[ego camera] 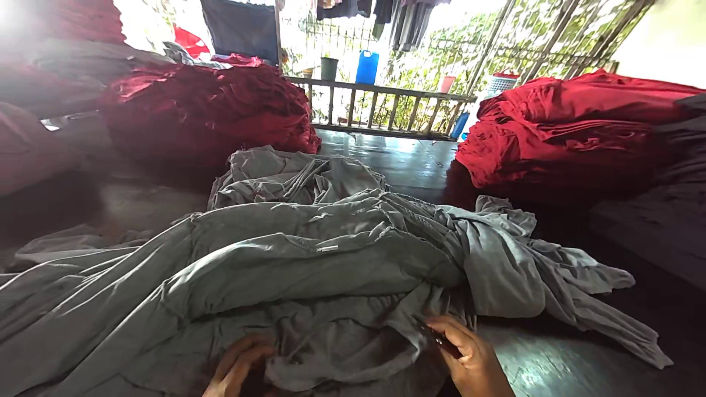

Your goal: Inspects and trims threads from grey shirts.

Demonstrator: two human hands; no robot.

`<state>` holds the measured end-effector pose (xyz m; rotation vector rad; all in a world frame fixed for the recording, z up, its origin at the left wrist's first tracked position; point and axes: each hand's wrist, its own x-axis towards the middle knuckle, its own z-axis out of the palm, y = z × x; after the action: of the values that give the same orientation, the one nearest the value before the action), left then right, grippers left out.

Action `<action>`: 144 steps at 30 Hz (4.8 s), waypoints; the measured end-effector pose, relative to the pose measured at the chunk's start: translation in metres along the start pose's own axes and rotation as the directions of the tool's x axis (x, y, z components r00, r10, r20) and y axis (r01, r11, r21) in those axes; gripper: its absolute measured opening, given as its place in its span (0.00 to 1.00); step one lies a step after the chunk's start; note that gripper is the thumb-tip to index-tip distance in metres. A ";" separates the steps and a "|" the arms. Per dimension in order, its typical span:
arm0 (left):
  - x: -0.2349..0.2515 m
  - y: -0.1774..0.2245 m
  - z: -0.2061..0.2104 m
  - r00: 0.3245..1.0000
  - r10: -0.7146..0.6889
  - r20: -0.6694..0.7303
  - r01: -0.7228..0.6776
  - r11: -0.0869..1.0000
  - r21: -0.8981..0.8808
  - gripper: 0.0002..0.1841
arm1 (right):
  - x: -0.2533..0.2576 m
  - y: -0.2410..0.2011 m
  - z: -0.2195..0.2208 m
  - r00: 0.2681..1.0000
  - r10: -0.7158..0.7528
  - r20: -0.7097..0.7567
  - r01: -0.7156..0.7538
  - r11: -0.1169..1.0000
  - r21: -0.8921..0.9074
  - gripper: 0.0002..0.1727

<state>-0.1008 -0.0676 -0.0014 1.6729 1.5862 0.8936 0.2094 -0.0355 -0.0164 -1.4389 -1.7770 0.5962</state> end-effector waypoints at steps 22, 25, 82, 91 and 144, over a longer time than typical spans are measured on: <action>0.190 -0.027 -0.080 0.994 -0.109 0.023 0.096 0.938 0.334 0.15 | 0.172 0.012 0.004 0.948 0.255 -0.190 -0.200 0.942 0.268 0.07; 0.211 -0.020 -0.082 0.928 -0.338 0.156 0.248 0.874 0.419 0.15 | 0.176 0.021 0.010 0.952 0.241 -0.191 -0.159 0.917 0.366 0.06; 0.211 0.036 0.074 0.985 0.159 0.064 -0.117 0.900 -0.421 0.20 | 0.165 0.003 0.001 0.997 -0.079 0.016 0.079 0.997 -0.017 0.14; 0.203 0.035 0.079 0.935 0.329 -0.132 -0.354 0.847 -0.397 0.15 | 0.185 0.001 -0.017 0.939 -0.176 0.296 0.199 0.979 -0.047 0.17; 0.168 0.050 0.120 0.725 0.636 -0.265 -0.593 0.772 0.230 0.06 | 0.118 -0.026 0.046 0.886 0.411 -0.217 -0.237 0.802 0.548 0.20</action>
<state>0.0319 0.0972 -0.0197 2.3080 1.2987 1.4996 0.1480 0.0759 0.0062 -1.3715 -1.0035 0.8750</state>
